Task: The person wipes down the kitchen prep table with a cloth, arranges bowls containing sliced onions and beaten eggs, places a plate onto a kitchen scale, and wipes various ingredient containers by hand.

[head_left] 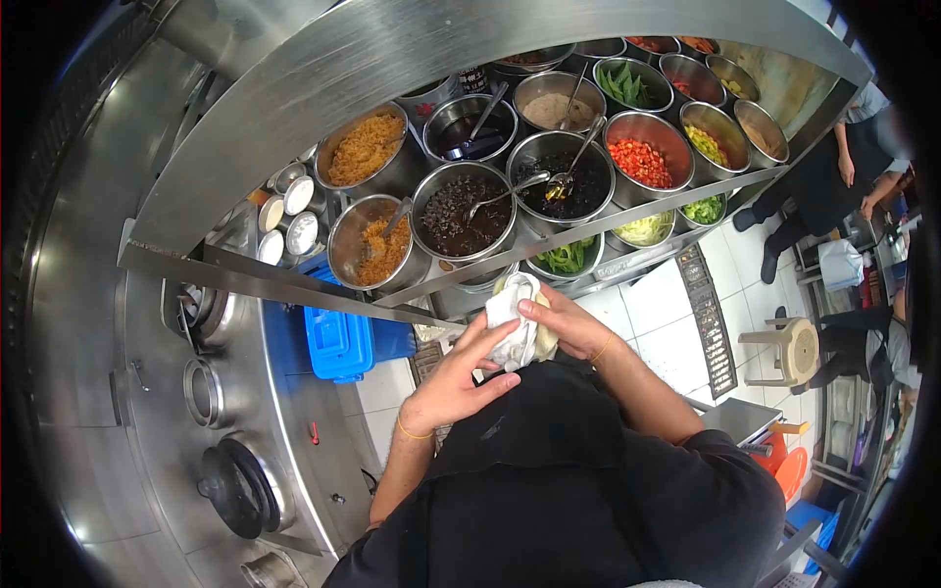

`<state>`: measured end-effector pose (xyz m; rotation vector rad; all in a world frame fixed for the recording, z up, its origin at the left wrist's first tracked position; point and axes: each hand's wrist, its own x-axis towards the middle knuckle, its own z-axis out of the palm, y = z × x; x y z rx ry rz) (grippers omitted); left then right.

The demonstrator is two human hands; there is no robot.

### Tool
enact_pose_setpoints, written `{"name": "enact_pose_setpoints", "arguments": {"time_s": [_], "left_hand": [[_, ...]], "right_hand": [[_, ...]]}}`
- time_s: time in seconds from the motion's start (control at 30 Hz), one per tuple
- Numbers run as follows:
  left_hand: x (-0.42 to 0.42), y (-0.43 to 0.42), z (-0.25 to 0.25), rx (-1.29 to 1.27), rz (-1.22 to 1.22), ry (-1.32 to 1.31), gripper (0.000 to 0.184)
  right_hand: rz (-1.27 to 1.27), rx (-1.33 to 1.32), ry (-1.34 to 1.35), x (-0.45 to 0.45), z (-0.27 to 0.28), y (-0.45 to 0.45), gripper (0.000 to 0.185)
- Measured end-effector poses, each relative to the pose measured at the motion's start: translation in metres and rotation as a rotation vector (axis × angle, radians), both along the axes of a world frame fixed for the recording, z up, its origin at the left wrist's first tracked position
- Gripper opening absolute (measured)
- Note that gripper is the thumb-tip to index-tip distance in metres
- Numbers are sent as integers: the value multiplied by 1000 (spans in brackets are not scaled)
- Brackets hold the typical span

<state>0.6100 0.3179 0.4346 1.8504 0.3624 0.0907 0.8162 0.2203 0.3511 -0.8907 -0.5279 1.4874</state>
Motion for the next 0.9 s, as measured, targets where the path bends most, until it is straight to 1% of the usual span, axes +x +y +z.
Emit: {"name": "enact_pose_setpoints", "arguments": {"time_s": [0.13,0.3,0.43,0.5,0.53,0.57,0.63,0.67,0.7,0.77,0.8,0.83,0.9], "left_hand": [[7,1,3,40,-38,9,76],[14,-1,10,22,11,7,85],[11,2,9,-38,84,41,94],[9,2,10,217,121,48,103],[8,2,10,342,139,52,107],[5,0,4,372,246,35,117],[-5,5,-12,448,397,-9,111],[-14,6,-20,269,485,-66,104],[-24,8,-26,-16,526,-157,100],[-41,9,-15,-110,508,-260,96],[-51,12,-16,-137,508,-295,95],[-59,13,-17,-212,507,-320,95],[-76,16,-19,-358,496,-367,96]], "right_hand": [[-6,-28,6,8,6,-1,60],[-40,-37,96,7,17,0,56],[-28,-11,78,1,19,2,60],[-28,-1,82,-9,24,4,64],[64,32,67,-15,37,3,69],[131,45,-9,-23,37,5,78],[249,329,-442,-32,49,7,89],[298,413,-577,-33,67,8,98],[413,406,-687,-28,90,7,97],[650,382,-906,-12,130,6,97],[655,420,-1133,-6,135,4,93],[609,538,-1243,3,156,3,86],[470,645,-1349,23,197,8,77]]}}
